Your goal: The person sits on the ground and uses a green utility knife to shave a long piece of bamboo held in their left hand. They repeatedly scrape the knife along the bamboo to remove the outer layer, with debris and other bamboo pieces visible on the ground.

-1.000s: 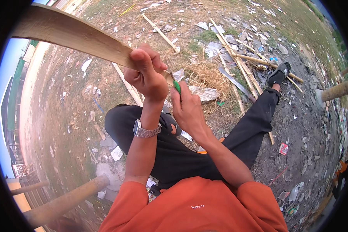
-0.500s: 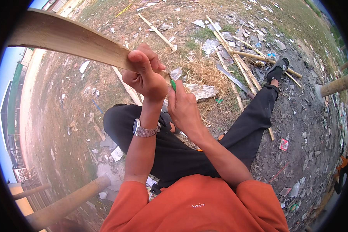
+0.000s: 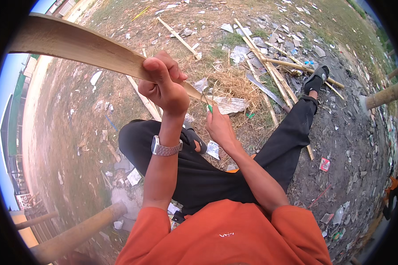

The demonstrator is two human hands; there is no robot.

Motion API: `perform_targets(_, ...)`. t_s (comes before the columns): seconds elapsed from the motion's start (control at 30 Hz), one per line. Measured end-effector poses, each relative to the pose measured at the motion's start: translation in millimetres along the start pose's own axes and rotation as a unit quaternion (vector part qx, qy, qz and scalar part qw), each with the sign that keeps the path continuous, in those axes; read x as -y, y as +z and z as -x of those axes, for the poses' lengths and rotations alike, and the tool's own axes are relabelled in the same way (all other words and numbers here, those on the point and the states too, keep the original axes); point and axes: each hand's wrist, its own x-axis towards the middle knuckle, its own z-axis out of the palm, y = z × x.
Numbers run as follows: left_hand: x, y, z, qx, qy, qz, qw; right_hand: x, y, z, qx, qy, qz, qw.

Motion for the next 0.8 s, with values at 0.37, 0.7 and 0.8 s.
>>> perform_targets(0.37,0,-2,0,0.022,0.022,-0.010,0.999,22,4,4,-0.038,-0.068,-0.050,0.996)
perform_targets(0.7,0,-2,-3,0.012,0.012,-0.019,1.000,24,-16,3,0.004,0.000,-0.098,0.995)
perform_targets(0.8,0,-5,-4,0.016,0.017,-0.026,0.999,38,-20,6,-0.016,-0.024,-0.120,0.992)
